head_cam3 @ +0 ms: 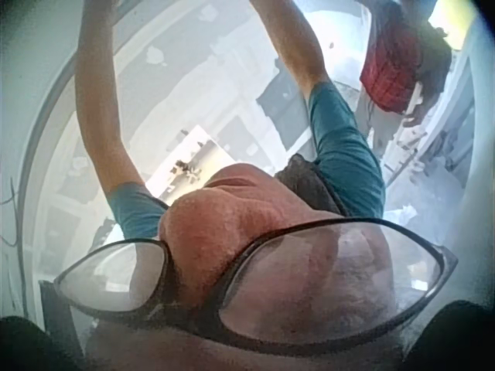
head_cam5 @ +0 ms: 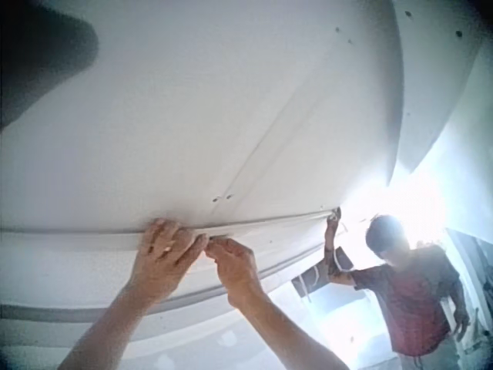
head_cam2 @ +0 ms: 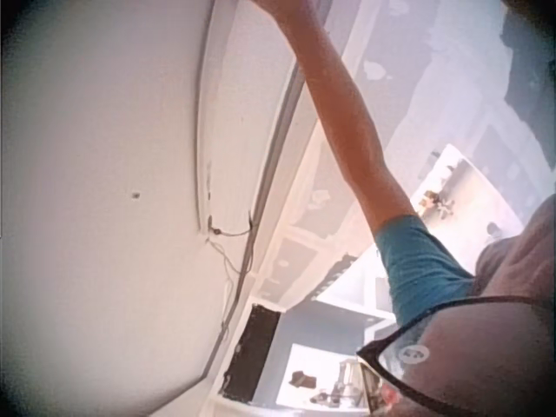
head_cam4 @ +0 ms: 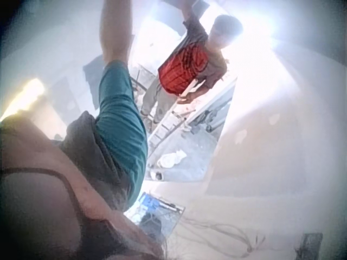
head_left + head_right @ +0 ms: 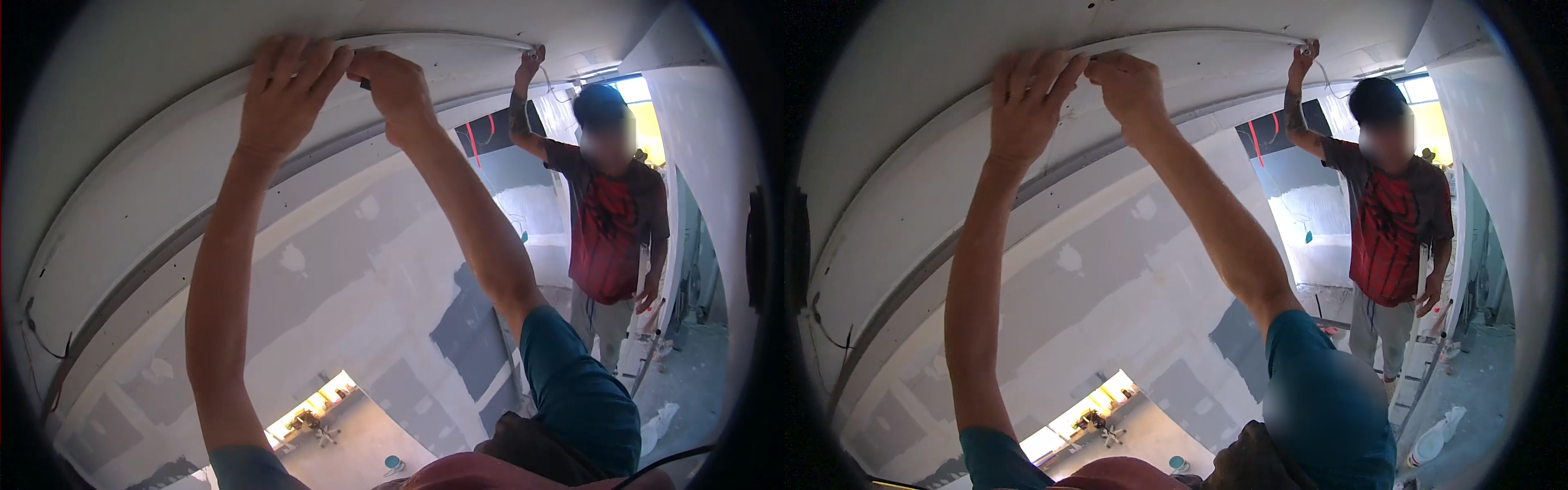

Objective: The person installs an overhead light fixture by stripping wires with pliers, applying electrical tape, and then positioning the light housing against the ceiling.

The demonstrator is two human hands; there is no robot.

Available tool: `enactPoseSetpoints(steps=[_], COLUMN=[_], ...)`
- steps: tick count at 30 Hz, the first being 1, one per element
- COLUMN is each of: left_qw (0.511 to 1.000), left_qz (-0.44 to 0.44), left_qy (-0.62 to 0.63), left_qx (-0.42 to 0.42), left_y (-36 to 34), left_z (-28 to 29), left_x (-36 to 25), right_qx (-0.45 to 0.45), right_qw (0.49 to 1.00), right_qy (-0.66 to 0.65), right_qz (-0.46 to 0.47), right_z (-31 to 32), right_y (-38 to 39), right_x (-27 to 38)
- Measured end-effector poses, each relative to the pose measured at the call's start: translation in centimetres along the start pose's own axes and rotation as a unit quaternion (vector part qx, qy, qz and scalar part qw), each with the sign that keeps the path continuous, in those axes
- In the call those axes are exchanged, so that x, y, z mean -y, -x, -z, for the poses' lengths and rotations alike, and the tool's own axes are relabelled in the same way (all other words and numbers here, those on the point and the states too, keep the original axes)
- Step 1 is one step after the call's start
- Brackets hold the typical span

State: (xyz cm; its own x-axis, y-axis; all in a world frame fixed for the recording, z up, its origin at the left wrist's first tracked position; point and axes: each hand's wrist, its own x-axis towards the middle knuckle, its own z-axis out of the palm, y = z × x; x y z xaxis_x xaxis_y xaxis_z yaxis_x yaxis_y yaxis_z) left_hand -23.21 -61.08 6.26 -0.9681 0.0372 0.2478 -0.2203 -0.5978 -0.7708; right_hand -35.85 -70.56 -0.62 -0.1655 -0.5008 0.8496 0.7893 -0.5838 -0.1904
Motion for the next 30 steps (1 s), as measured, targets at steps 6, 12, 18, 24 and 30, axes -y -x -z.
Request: enactPoseSetpoints(steps=[6,12,18,24,30], left_qw=[0.997,0.998,0.996,0.996,0.996], left_qz=[0.048,0.048,0.069,0.08,0.075], left_qy=[-0.044,-0.024,-0.036,-0.032,-0.008], left_qx=[-0.04,-0.038,-0.047,-0.031,-0.041], left_y=[-0.7,-0.7,-0.9,-1.2,-1.9], left_z=[-2.0,-2.6,-2.8,-2.7,-3.1], left_x=[-1.0,-0.6,-0.9,-1.0,-0.8], right_qx=[-0.017,-0.021,-0.035,-0.034,-0.055], right_qw=[0.997,0.985,0.97,0.971,0.971], right_qy=[0.075,0.142,0.17,0.173,0.145], right_qz=[0.014,0.096,0.169,0.161,0.181], right_z=[0.1,0.7,1.1,1.3,1.4], right_y=[0.0,-0.2,-0.2,-0.4,-0.9], right_x=[0.0,-0.8,-1.1,-1.0,-1.2])
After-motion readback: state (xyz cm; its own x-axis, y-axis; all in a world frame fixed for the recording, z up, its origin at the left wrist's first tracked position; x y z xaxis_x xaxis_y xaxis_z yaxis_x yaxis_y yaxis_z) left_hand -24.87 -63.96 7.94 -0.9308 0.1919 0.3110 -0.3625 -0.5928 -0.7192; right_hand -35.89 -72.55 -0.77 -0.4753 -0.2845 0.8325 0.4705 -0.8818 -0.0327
